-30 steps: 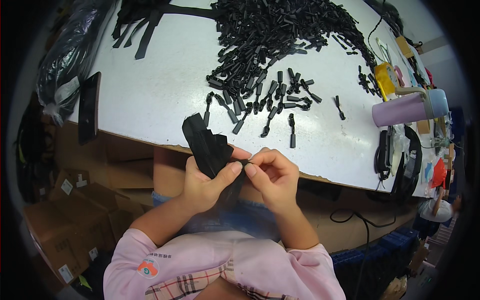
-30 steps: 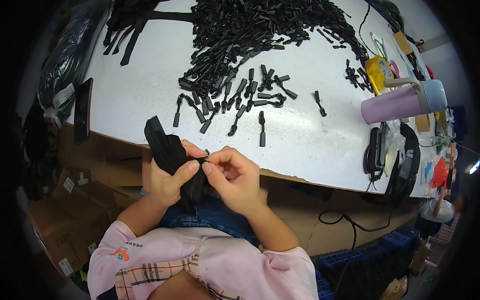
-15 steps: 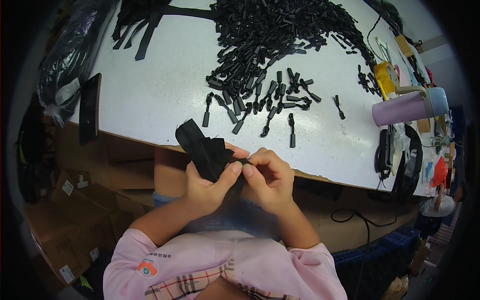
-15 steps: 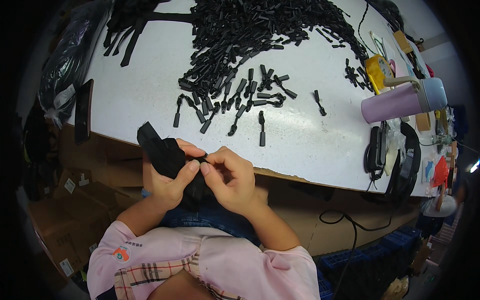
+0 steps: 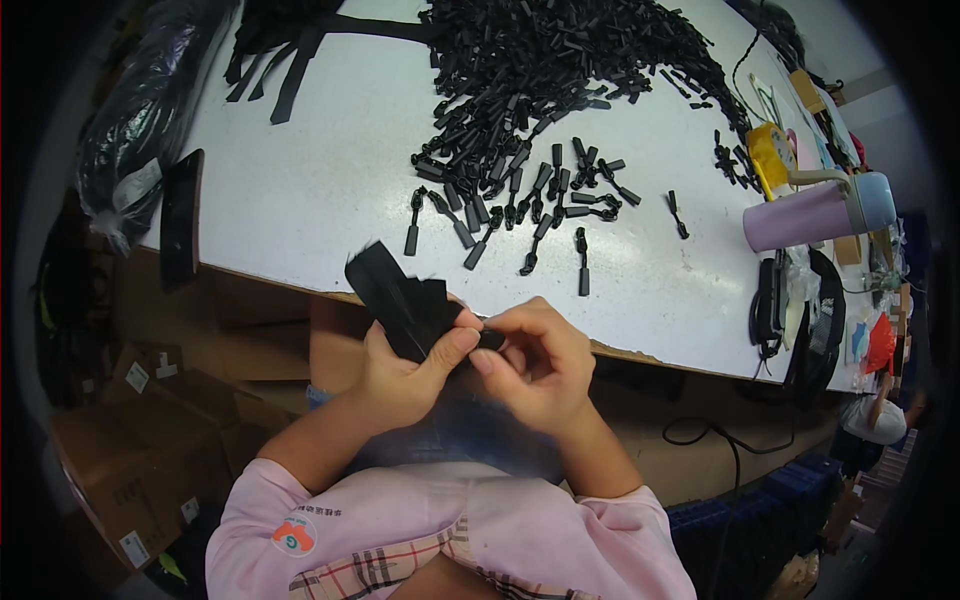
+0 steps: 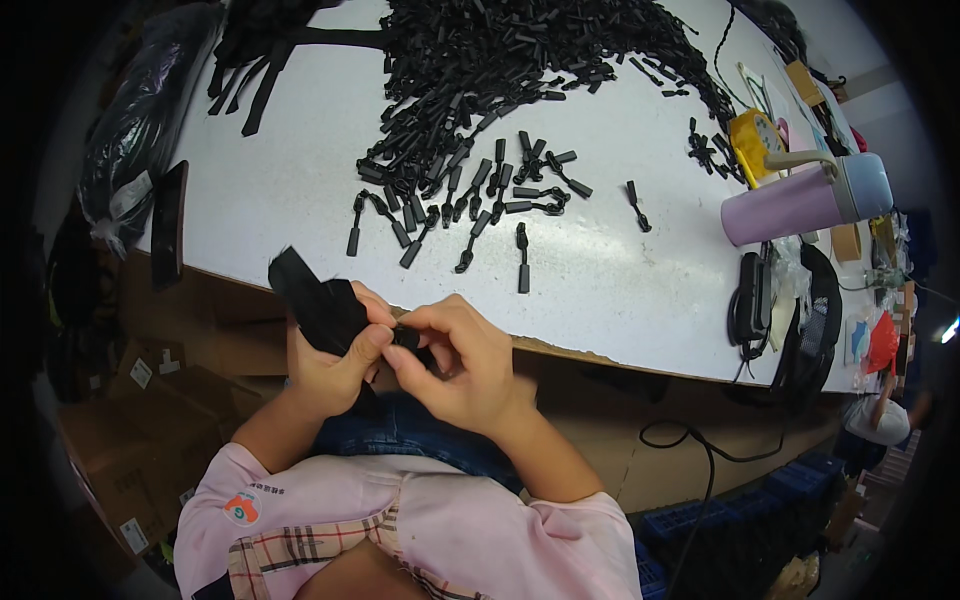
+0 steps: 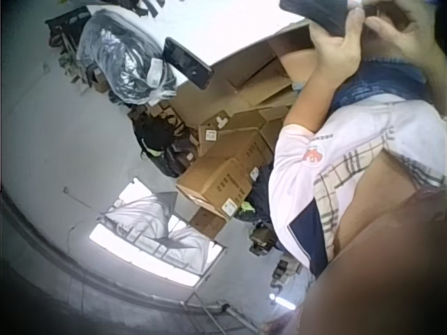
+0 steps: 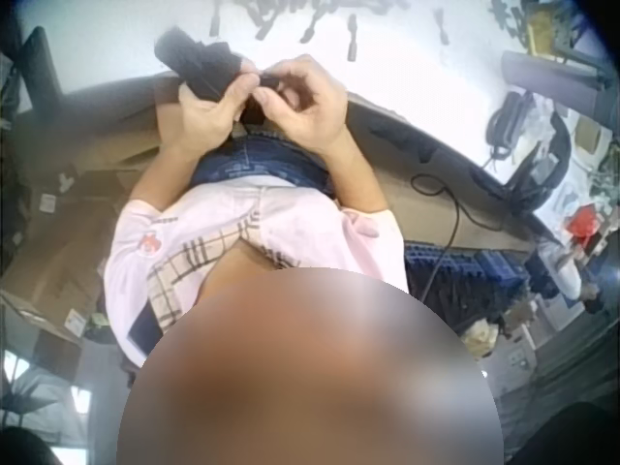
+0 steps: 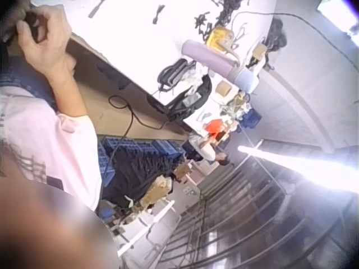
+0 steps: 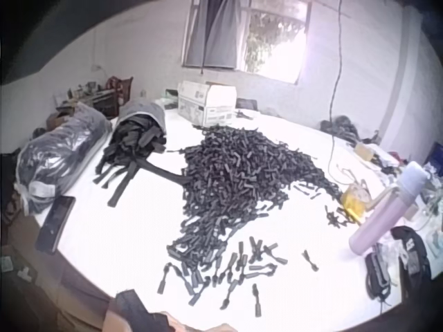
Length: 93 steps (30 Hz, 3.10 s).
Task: Assembling zipper sliders onto zipper tapes by hand at a workbench.
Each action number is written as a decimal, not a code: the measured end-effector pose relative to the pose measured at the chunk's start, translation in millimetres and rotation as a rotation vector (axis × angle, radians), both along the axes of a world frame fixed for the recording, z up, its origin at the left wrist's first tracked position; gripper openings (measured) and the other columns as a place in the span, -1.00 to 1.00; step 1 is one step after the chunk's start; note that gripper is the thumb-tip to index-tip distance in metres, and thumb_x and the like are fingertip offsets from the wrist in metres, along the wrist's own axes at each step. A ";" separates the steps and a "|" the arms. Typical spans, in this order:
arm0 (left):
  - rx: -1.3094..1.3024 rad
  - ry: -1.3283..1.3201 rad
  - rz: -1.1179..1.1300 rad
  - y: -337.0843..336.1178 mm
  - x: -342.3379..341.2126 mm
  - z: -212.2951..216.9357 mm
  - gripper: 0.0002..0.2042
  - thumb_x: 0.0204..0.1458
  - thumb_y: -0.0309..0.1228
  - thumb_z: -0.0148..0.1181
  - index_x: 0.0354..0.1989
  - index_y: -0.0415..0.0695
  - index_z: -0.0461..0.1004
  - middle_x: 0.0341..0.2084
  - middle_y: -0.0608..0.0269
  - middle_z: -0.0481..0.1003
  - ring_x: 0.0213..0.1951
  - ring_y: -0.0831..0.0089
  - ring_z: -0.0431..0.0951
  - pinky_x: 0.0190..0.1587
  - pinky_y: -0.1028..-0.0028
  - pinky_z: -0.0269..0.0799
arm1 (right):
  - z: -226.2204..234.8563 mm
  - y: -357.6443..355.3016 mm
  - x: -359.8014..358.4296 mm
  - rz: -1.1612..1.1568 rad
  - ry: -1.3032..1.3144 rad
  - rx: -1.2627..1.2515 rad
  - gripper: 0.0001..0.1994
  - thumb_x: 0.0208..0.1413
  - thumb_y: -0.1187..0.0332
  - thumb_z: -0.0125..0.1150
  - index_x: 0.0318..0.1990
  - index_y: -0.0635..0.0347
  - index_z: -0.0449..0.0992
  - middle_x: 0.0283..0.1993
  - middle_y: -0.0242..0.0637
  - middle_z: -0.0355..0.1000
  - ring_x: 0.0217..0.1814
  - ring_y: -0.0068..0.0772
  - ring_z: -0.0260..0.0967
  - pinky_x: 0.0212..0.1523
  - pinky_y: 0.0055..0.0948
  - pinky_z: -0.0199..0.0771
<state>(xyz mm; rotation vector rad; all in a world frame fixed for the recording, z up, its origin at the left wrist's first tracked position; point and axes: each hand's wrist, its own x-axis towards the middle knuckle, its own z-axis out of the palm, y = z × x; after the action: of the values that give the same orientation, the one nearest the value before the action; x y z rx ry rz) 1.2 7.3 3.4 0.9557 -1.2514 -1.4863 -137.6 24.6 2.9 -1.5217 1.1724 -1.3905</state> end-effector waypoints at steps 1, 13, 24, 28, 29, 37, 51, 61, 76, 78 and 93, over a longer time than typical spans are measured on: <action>0.001 -0.001 0.002 0.2 -0.2 -0.4 -0.92 -0.10 -0.50 0.06 -0.48 -0.25 0.33 -0.51 0.26 0.33 -0.71 0.70 0.25 -0.71 0.74 0.13 | -1.4 -1.5 -1.9 0.002 -0.001 0.001 -0.90 -0.17 0.53 0.13 -0.45 0.30 0.36 -0.61 -0.41 0.23 -0.72 -0.74 0.01 -0.73 -0.74 -0.03; 0.133 -0.135 -0.155 -7.5 9.1 -5.9 -0.86 -0.01 -0.40 -0.03 -0.39 -0.24 0.34 -0.55 0.35 0.36 -0.47 0.68 0.32 -0.43 0.66 0.26 | 10.5 -6.4 8.6 -0.038 0.300 -0.176 -0.73 -0.36 0.49 0.23 -0.36 0.21 0.42 -0.47 -0.29 0.29 -0.55 -0.45 0.18 -0.62 -0.58 0.22; 0.188 0.209 -0.218 -4.4 10.8 -4.7 -0.76 -0.22 -0.56 0.17 -0.34 -0.24 0.30 -0.49 0.32 0.34 -0.64 0.69 0.30 -0.69 0.71 0.23 | -7.9 5.4 -2.7 0.215 -0.433 0.269 -0.95 -0.06 0.54 0.04 -0.41 0.32 0.38 -0.45 -0.37 0.28 -0.51 -0.74 0.18 -0.54 -0.77 0.19; 0.153 0.167 -0.133 0.6 4.8 -1.8 -0.85 -0.17 -0.60 0.10 -0.38 -0.23 0.34 -0.47 0.32 0.34 -0.63 0.67 0.31 -0.65 0.71 0.25 | -9.7 7.4 1.8 0.144 -0.379 0.251 -0.94 -0.05 0.54 0.03 -0.39 0.33 0.37 -0.46 -0.40 0.28 -0.49 -0.76 0.18 -0.54 -0.79 0.19; 0.150 0.109 -0.086 1.7 3.5 -1.0 -0.89 -0.15 -0.61 0.08 -0.40 -0.22 0.36 -0.46 0.33 0.34 -0.63 0.67 0.32 -0.64 0.71 0.26 | -10.7 7.4 3.1 0.116 -0.352 0.217 -0.94 -0.05 0.54 0.03 -0.39 0.34 0.36 -0.47 -0.40 0.28 -0.52 -0.76 0.18 -0.55 -0.81 0.17; 0.256 0.261 -0.145 4.6 2.2 -9.0 -0.84 -0.03 -0.44 -0.02 -0.31 -0.27 0.28 -0.64 0.22 0.35 -0.64 0.51 0.37 -0.54 0.56 0.36 | -6.2 0.6 -4.1 -0.044 0.102 0.070 -0.92 -0.14 0.50 0.10 -0.44 0.25 0.37 -0.53 -0.36 0.29 -0.69 -0.69 0.11 -0.72 -0.70 0.09; 0.245 0.023 -0.069 1.4 -4.1 -12.9 -0.84 -0.06 -0.43 0.05 -0.36 -0.27 0.37 -0.53 0.36 0.35 -0.48 0.66 0.32 -0.40 0.65 0.25 | -20.7 -12.5 -23.2 -0.356 0.880 -0.289 -0.77 -0.34 0.54 0.15 -0.39 0.25 0.39 -0.40 -0.22 0.28 -0.47 -0.27 0.19 -0.54 -0.46 0.22; 0.052 -0.006 -0.010 3.3 -9.8 -16.4 -0.87 -0.15 -0.52 0.14 -0.40 -0.25 0.38 -0.56 0.40 0.38 -0.50 0.72 0.31 -0.44 0.68 0.26 | -3.6 -1.1 -16.4 -0.033 -0.083 0.114 -0.92 -0.20 0.60 0.13 -0.47 0.33 0.40 -0.45 -0.29 0.34 -0.52 -0.68 0.27 -0.54 -0.74 0.28; -0.095 -0.226 0.036 0.8 -7.3 -16.2 -0.92 -0.19 -0.58 0.11 -0.46 -0.24 0.40 -0.80 0.51 0.23 -0.70 0.78 0.16 -0.64 0.69 0.14 | 4.8 -7.7 -14.2 -0.043 0.371 -0.156 -0.89 -0.25 0.61 0.14 -0.47 0.31 0.43 -0.52 -0.25 0.33 -0.54 -0.45 0.29 -0.56 -0.61 0.28; -0.133 -0.233 0.065 1.3 -6.5 -17.2 -0.92 -0.19 -0.58 0.11 -0.47 -0.24 0.40 -0.81 0.50 0.23 -0.71 0.78 0.16 -0.65 0.69 0.14 | 2.4 -10.2 -13.9 -0.031 0.402 -0.255 -0.86 -0.29 0.61 0.16 -0.46 0.30 0.43 -0.54 -0.23 0.31 -0.58 -0.36 0.27 -0.60 -0.55 0.28; -0.155 0.055 0.104 -1.4 -8.9 -14.3 -0.83 -0.11 -0.51 0.08 -0.31 -0.26 0.36 -0.43 0.29 0.40 -0.38 0.63 0.37 -0.29 0.62 0.28 | -11.7 4.0 9.4 -0.076 -0.288 0.115 -0.92 -0.13 0.63 0.07 -0.42 0.35 0.37 -0.47 -0.37 0.29 -0.56 -0.74 0.18 -0.58 -0.80 0.15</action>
<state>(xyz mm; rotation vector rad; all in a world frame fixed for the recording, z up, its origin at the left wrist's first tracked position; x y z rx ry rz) -7.8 5.9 -10.8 0.8588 -1.2394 -1.3064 -128.1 28.6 -8.8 -1.1631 1.1173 -1.5079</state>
